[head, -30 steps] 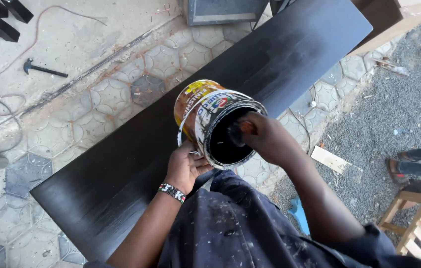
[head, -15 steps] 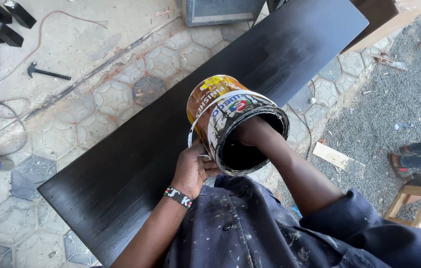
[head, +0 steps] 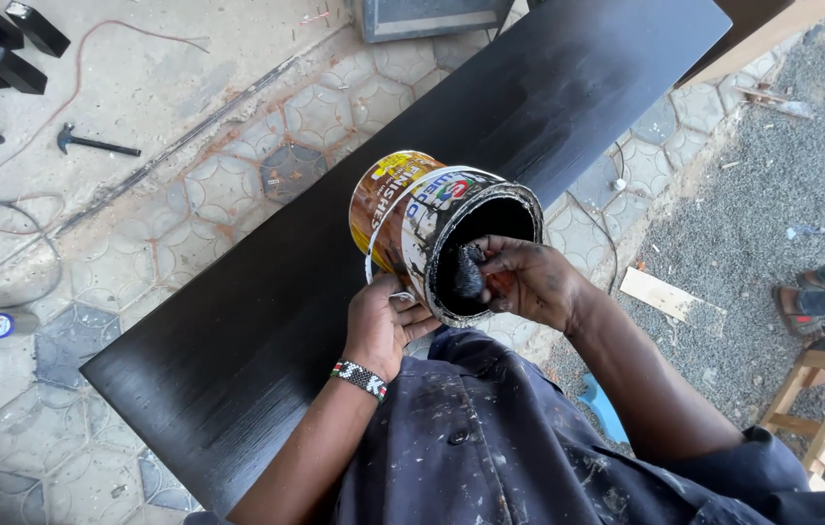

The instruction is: Applying a black wood finish to a wooden board using a rag dipped in a paint can.

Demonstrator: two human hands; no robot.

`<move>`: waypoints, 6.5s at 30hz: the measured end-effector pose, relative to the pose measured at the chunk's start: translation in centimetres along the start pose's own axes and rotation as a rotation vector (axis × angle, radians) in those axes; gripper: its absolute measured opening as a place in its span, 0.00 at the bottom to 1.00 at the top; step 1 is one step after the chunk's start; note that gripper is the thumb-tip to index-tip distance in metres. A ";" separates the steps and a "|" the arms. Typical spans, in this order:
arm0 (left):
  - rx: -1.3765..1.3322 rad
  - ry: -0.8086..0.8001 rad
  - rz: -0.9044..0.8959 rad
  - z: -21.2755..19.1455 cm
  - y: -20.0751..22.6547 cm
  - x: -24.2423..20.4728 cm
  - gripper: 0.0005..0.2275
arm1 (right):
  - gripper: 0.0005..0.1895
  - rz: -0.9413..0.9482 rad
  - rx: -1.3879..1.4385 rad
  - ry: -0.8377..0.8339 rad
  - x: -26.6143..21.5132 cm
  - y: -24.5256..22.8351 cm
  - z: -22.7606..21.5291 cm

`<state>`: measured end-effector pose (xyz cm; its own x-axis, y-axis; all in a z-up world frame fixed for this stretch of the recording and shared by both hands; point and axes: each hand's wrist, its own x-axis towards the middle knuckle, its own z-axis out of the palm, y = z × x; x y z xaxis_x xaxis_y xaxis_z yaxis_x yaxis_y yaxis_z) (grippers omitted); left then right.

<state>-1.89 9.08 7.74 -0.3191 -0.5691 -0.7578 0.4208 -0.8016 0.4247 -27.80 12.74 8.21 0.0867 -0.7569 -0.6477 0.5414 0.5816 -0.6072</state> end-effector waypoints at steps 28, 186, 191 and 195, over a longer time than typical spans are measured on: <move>-0.184 0.338 0.085 26.9 -12.1 10.2 0.21 | 0.19 0.433 -0.290 -0.066 10.0 -18.3 -24.4; -0.135 -0.103 -0.077 22.6 -8.9 25.7 0.12 | 0.21 -0.204 -1.225 0.454 1.1 -24.8 -21.2; -0.078 -0.160 -0.090 25.4 -8.9 21.1 0.13 | 0.19 -0.307 -1.378 0.380 5.1 -23.6 -20.6; -0.036 -0.154 -0.083 27.5 -8.3 17.5 0.09 | 0.19 -0.435 -1.449 0.305 9.3 -23.1 -22.8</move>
<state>-34.28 0.71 4.56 -0.4788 -0.5250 -0.7036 0.4174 -0.8412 0.3437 -58.53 -0.90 5.74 -0.1231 -0.9563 -0.2652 -0.7860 0.2571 -0.5623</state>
